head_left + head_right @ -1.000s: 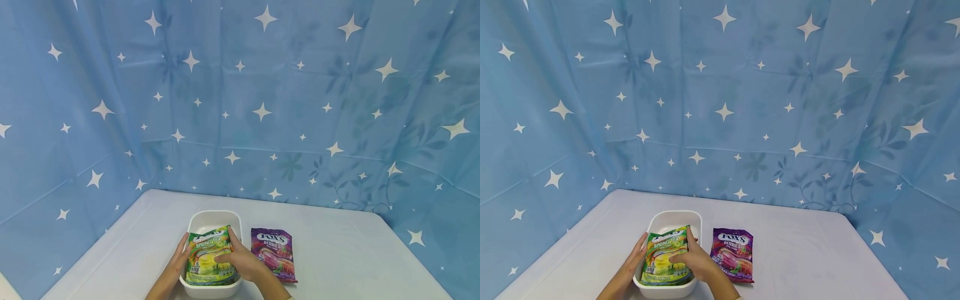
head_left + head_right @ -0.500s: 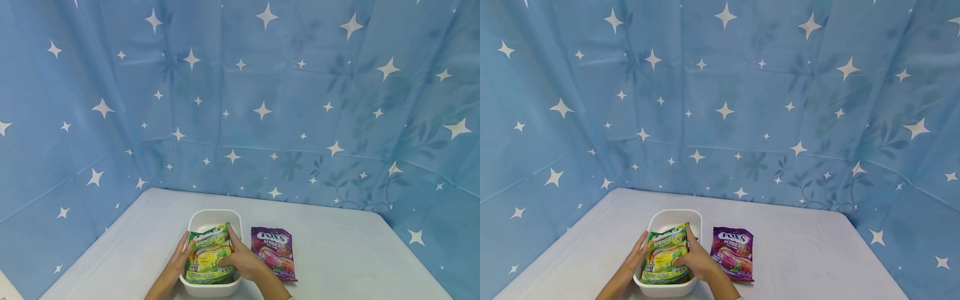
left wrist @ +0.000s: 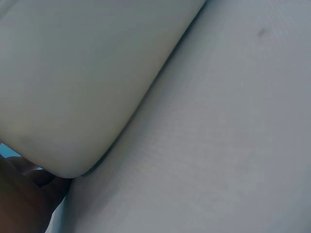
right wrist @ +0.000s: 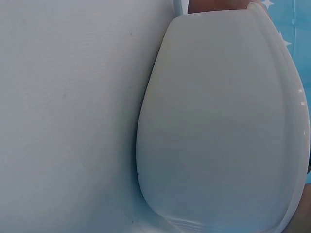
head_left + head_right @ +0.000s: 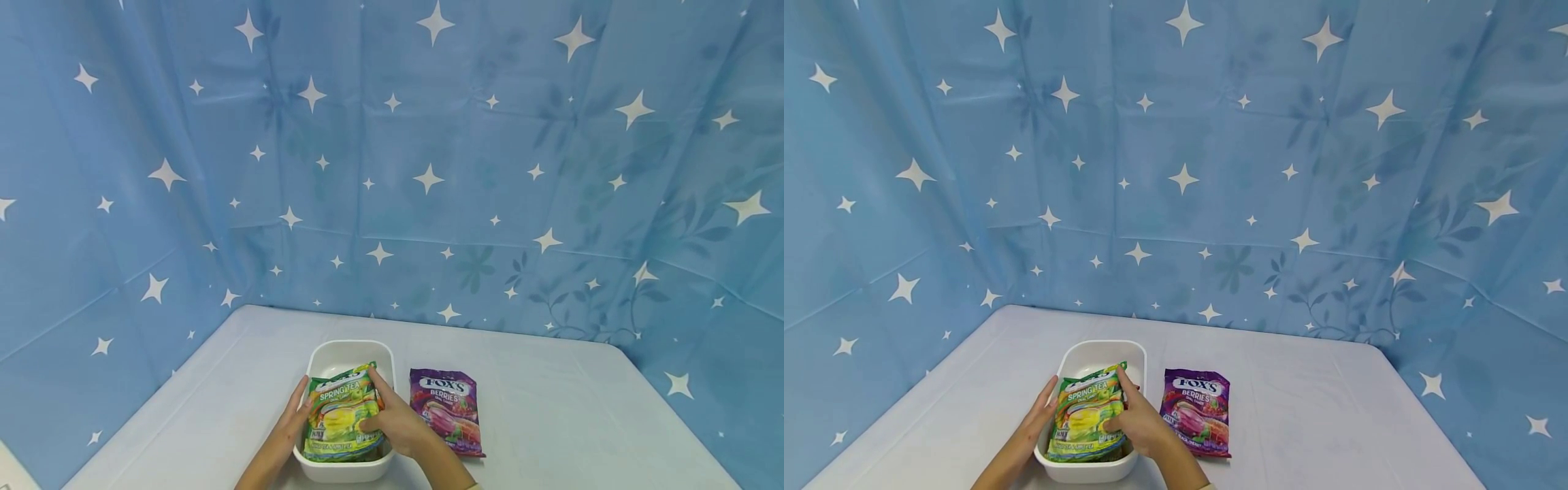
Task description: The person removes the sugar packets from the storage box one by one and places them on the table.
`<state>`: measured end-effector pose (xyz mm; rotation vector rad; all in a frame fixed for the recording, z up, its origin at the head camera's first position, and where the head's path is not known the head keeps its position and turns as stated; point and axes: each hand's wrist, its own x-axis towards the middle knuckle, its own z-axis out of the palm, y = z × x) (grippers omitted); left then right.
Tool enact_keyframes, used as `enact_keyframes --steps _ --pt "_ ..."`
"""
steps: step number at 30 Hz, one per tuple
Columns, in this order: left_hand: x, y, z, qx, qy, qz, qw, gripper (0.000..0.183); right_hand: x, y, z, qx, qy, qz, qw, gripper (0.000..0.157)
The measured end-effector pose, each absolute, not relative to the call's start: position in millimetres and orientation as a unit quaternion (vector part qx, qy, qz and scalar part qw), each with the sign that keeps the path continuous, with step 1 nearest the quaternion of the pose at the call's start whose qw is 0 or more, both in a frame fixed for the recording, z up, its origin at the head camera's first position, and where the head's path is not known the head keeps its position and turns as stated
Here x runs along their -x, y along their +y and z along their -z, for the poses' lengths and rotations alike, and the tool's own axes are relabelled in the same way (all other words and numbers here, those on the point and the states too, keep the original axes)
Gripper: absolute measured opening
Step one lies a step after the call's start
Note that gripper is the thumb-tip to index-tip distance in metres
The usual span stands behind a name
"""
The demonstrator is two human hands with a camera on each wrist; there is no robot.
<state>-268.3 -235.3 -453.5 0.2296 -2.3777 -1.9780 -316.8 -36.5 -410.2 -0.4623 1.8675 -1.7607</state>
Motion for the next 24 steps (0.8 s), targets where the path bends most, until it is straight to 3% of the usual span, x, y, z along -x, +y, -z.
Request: enact_keyframes --steps 24 --pt "268.6 -234.6 453.1 -0.082 -0.758 0.647 0.013 0.075 317.6 -33.0 413.1 0.178 0.648 0.701 0.241 0.090"
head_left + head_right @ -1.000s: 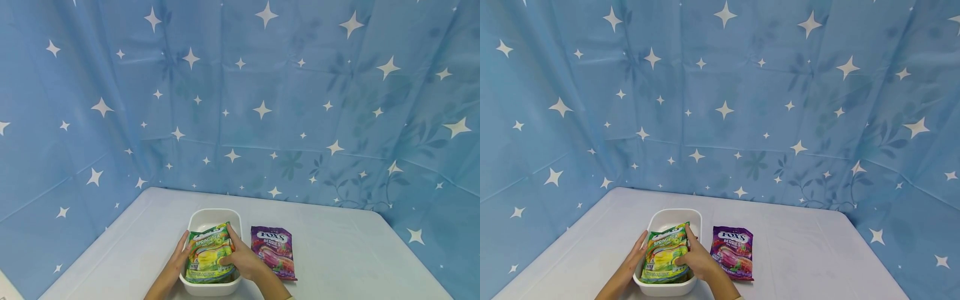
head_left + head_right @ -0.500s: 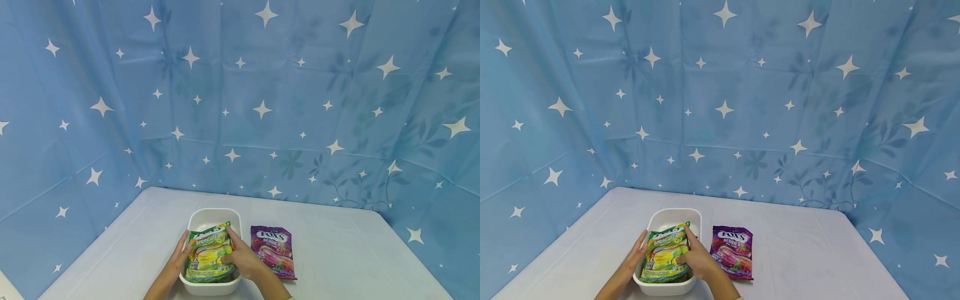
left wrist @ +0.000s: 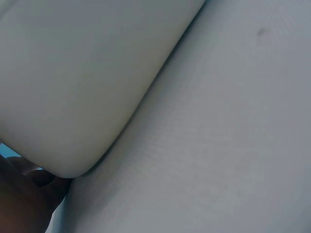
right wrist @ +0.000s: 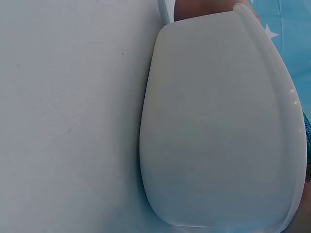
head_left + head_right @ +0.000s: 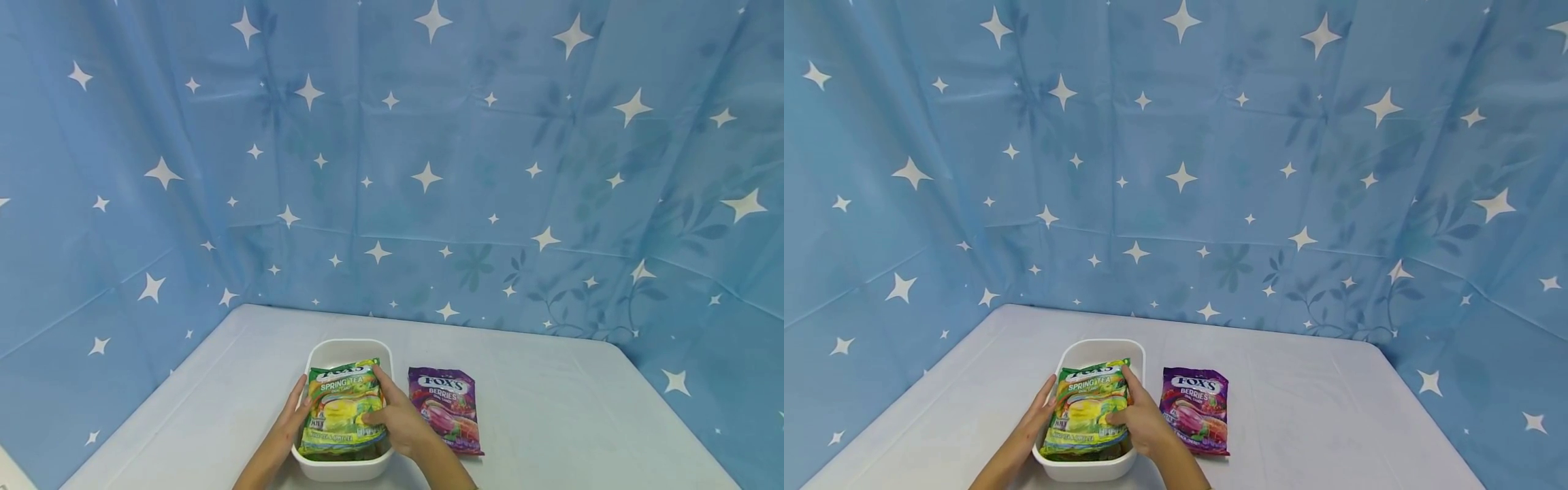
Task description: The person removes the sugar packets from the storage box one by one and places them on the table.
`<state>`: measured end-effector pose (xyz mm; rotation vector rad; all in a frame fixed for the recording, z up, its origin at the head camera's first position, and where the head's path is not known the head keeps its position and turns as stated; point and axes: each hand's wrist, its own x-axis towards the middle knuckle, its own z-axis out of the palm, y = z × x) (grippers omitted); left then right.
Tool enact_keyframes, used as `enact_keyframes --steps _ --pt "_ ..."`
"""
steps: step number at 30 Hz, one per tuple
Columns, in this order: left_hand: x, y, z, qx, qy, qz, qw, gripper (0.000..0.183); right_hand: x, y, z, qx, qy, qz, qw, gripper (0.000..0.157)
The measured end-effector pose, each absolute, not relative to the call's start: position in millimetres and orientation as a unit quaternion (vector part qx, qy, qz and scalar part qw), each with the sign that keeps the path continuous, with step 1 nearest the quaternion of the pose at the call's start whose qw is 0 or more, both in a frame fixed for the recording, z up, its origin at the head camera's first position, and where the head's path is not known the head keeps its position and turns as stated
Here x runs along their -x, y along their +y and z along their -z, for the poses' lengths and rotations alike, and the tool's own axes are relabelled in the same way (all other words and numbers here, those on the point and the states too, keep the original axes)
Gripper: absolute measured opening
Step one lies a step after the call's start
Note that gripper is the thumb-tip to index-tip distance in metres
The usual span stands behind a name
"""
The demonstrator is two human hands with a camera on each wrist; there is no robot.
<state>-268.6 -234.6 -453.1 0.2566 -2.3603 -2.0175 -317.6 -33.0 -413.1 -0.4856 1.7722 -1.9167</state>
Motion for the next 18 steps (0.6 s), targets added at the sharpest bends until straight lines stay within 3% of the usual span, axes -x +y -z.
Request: enact_keyframes --steps 18 --pt "268.9 -235.9 453.7 -0.080 -0.760 0.645 0.016 0.071 317.2 -16.3 422.2 0.165 0.537 0.793 0.235 0.090"
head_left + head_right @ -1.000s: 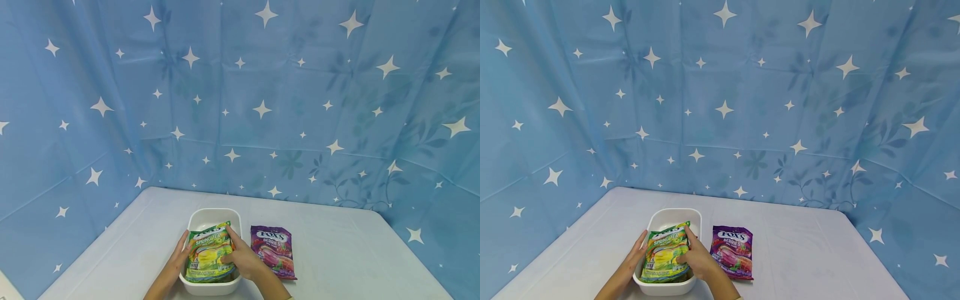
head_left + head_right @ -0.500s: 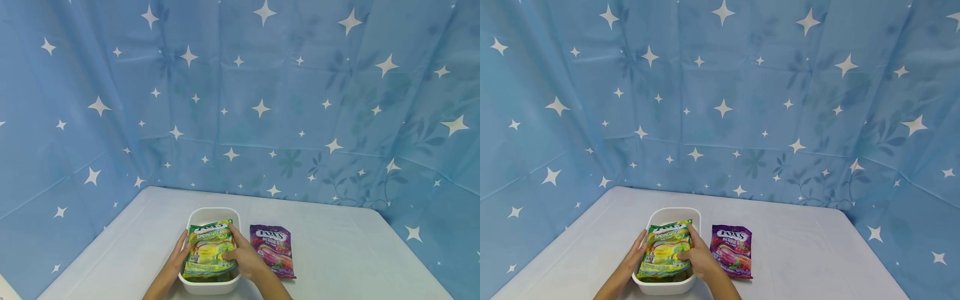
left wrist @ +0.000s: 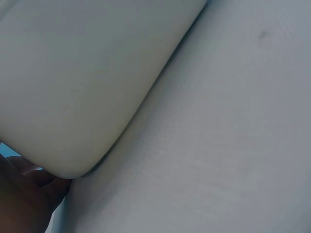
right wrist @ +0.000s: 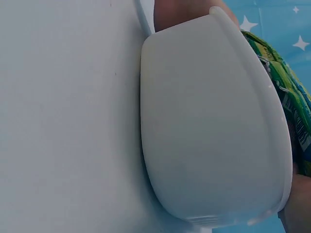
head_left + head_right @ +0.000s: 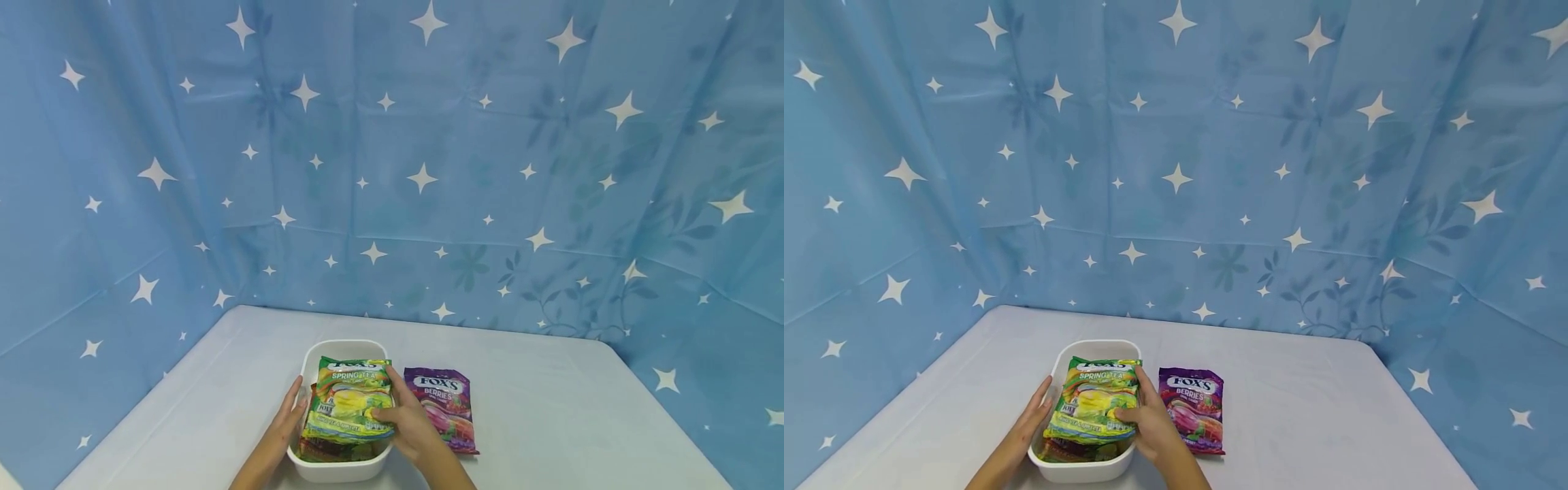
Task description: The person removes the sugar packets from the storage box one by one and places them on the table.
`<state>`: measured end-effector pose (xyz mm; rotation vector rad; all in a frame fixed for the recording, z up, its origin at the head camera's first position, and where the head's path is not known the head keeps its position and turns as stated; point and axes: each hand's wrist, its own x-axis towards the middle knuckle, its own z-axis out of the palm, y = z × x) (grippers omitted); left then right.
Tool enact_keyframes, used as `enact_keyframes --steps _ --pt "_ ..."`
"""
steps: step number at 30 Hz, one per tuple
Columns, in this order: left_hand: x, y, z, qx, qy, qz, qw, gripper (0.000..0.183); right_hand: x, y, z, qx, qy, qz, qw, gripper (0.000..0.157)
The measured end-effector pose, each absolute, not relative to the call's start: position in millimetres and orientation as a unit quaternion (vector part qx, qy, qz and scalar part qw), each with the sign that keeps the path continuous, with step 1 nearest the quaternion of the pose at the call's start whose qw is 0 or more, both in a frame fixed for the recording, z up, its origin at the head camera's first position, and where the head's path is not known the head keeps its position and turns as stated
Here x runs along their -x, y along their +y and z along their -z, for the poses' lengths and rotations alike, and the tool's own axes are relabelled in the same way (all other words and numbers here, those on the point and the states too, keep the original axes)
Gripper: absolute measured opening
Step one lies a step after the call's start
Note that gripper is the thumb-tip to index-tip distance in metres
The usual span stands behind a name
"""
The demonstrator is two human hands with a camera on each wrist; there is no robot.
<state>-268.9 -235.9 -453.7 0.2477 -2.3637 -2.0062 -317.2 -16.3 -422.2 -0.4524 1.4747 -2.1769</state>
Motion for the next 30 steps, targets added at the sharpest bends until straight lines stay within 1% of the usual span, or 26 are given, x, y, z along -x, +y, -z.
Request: enact_keyframes --steps 7,15,17,26,30 --pt "270.6 -233.5 453.0 -0.070 -0.765 0.640 0.019 0.068 317.3 -7.8 424.8 0.175 0.502 0.816 0.225 0.089" --pt "271.6 -233.7 450.9 -0.067 -0.771 0.633 0.018 0.067 318.0 -6.0 422.9 0.179 0.494 0.819 0.230 0.089" --pt "270.8 -234.0 451.0 -0.063 -0.767 0.638 0.026 0.065 317.9 -6.3 422.3 0.180 0.492 0.820 0.233 0.089" --pt "268.7 -235.7 452.3 -0.073 -0.763 0.642 0.012 0.069 317.7 -4.5 422.2 0.193 0.495 0.815 0.232 0.089" --pt "266.0 -236.6 453.7 -0.077 -0.765 0.639 0.012 0.068 320.7 -0.1 421.8 0.183 0.496 0.818 0.225 0.089"
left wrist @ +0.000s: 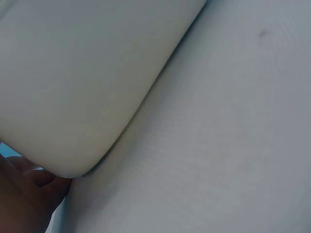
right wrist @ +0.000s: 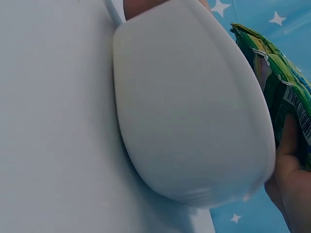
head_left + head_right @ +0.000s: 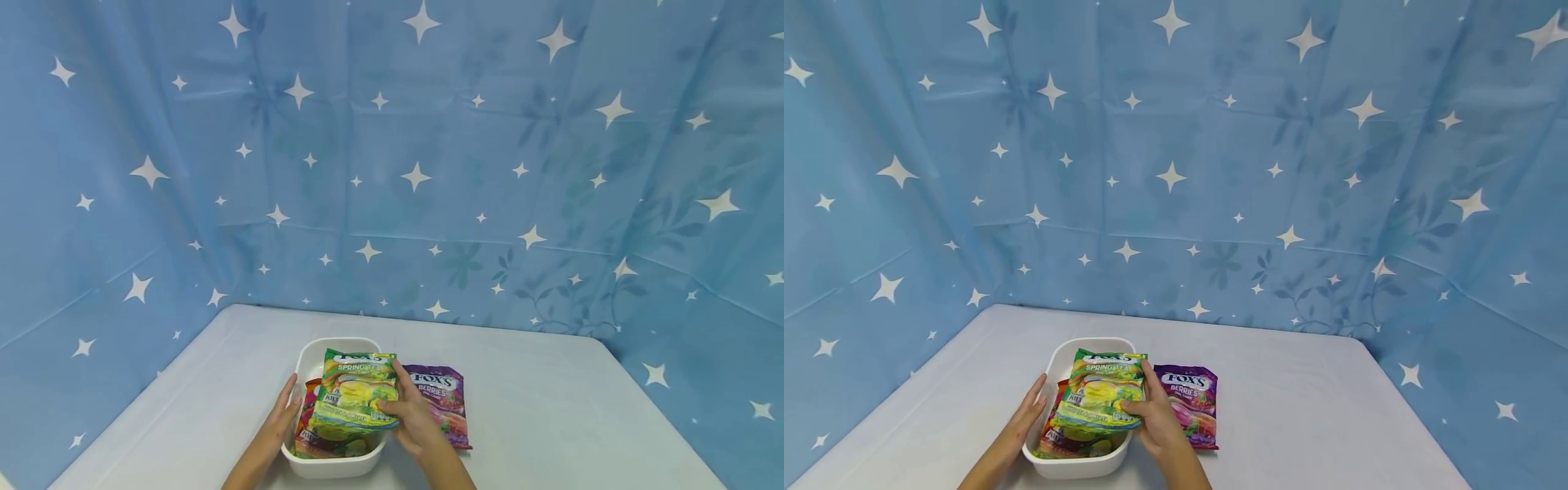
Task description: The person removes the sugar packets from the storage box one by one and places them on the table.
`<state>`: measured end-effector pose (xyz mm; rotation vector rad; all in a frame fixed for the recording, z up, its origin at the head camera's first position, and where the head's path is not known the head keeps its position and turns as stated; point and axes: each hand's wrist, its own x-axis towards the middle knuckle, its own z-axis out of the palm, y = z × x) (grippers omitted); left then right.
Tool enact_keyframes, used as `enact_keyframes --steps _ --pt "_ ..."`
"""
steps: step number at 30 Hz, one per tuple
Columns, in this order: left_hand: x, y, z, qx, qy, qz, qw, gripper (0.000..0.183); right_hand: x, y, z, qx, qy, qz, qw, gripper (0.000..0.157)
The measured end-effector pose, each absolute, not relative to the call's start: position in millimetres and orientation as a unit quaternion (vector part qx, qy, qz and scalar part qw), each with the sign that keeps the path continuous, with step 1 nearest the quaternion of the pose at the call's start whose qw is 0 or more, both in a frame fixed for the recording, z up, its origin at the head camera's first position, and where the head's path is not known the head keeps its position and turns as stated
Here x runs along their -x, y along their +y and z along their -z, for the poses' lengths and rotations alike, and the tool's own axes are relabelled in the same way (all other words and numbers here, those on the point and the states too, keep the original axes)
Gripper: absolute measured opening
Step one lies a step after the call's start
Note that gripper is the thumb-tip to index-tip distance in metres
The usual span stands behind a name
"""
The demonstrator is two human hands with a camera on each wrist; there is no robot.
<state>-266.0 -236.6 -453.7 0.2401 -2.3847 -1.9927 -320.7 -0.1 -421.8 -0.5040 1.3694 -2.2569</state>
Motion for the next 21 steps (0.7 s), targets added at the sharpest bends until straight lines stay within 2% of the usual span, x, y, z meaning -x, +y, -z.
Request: enact_keyframes --steps 21 --pt "266.6 -237.5 456.3 -0.065 -0.771 0.633 0.016 0.067 342.5 48.7 414.5 0.194 0.516 0.802 0.231 0.088"
